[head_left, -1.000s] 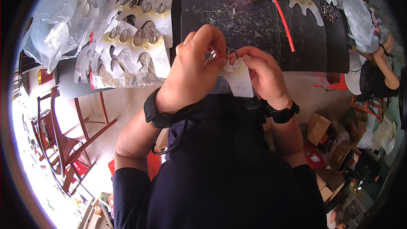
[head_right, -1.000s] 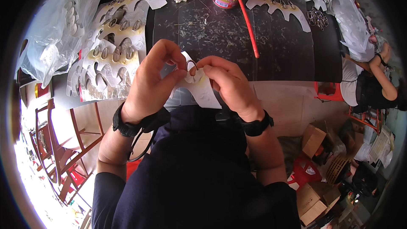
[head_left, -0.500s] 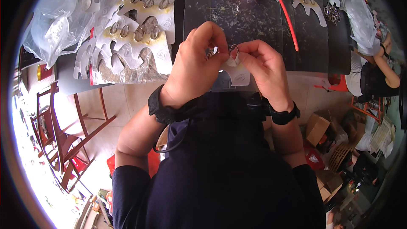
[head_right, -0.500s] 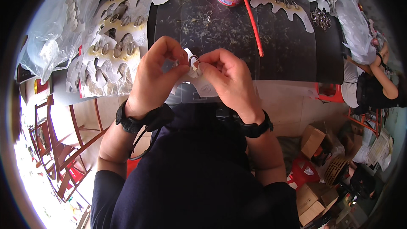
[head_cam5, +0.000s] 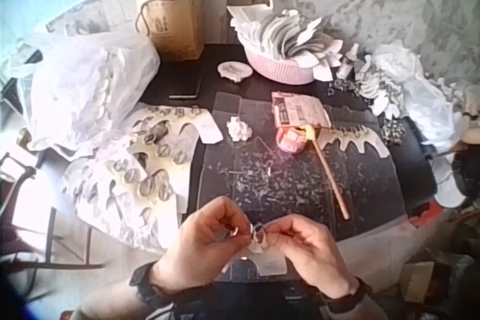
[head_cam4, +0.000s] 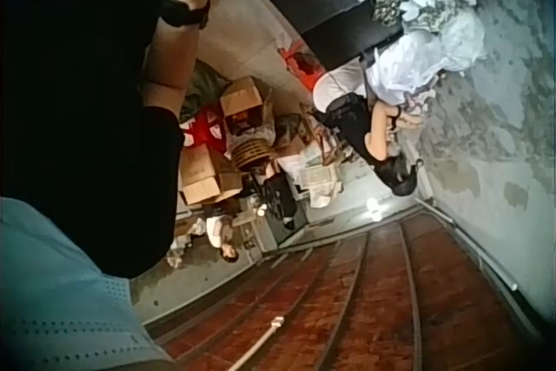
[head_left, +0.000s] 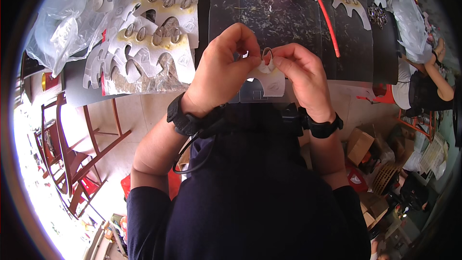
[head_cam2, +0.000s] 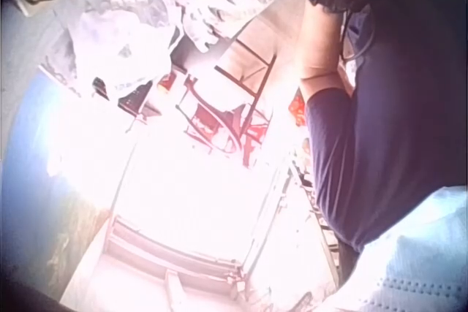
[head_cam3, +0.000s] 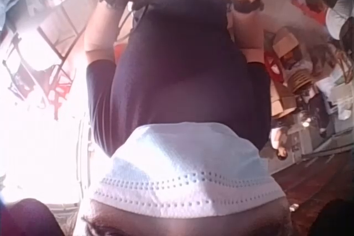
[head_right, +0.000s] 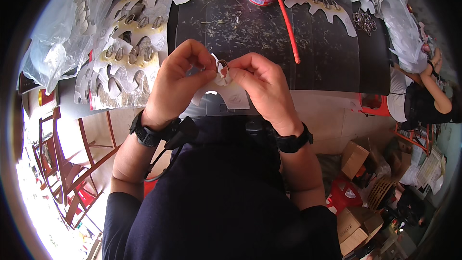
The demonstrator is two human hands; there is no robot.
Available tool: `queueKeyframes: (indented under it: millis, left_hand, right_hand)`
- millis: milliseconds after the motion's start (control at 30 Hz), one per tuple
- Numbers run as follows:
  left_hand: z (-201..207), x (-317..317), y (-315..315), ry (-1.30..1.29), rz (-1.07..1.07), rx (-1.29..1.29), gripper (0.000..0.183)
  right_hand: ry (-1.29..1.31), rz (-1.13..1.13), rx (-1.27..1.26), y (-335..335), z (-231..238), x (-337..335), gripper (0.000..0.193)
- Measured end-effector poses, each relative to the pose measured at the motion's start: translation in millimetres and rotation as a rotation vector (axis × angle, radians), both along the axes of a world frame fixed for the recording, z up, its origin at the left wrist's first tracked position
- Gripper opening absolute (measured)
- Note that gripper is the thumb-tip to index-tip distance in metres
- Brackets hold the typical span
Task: Manually attach metal rings to pre-cut white fabric shoe components.
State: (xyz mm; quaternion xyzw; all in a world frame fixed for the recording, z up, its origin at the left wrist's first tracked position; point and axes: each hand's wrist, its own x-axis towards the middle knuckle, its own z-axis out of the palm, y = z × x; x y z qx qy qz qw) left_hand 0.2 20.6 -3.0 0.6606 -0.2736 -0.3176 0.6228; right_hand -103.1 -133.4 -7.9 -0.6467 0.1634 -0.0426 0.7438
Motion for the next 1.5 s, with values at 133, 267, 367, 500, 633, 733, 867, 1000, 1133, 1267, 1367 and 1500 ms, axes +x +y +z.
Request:
queueKeyframes:
  millis: [133,267,367,500,633,733,867,1000,1133,1267,1367,1500]
  left_hand:
    - [2,-1,-2,0.025,0.002,-0.057,0.014]
    - [12,-3,-2,0.25,0.058,-0.018,0.011]
    - [13,-3,0,-0.207,0.258,-0.032,0.011]
    - [27,-27,34,-0.203,0.053,0.114,0.015]
    - [12,-42,35,-0.359,-0.091,0.199,0.03]
    - [4,-38,10,0.033,0.234,-0.12,0.046]
    - [21,-2,-11,-0.107,-0.057,0.059,0.048]
    - [28,43,-45,-0.479,-0.553,0.168,0.052]
    - [8,55,-66,-0.911,-0.614,0.367,0.056]
    - [2,54,-41,-1.305,-0.205,0.127,0.048]
    - [-3,23,-15,-0.869,-0.118,0.19,0.035]
    - [-26,-5,-13,-0.69,0.038,0.214,0.032]
  right_hand:
    - [0.06,-0.005,0.068,-1,1,0,0.011]
    - [0.109,0.001,0.009,0,7,-1,0.011]
    - [0.07,-0.059,0.027,1,5,-5,0.011]
    - [-0.025,-0.147,0.335,5,0,-9,0.016]
    - [-0.179,-0.1,0.493,9,5,-12,0.023]
    - [-0.146,-0.079,0.324,16,15,-22,0.026]
    - [-0.34,-0.058,0.089,27,3,-34,0.043]
    - [-0.286,-0.023,-0.073,26,-10,-61,0.043]
    - [-0.126,-0.1,-0.302,18,-15,-71,0.026]
    - [-0.078,-0.11,-0.562,9,-8,-64,0.018]
    - [-0.088,-0.095,-0.802,5,1,-48,0.02]
    - [-0.198,-0.108,-0.97,7,-16,-9,0.023]
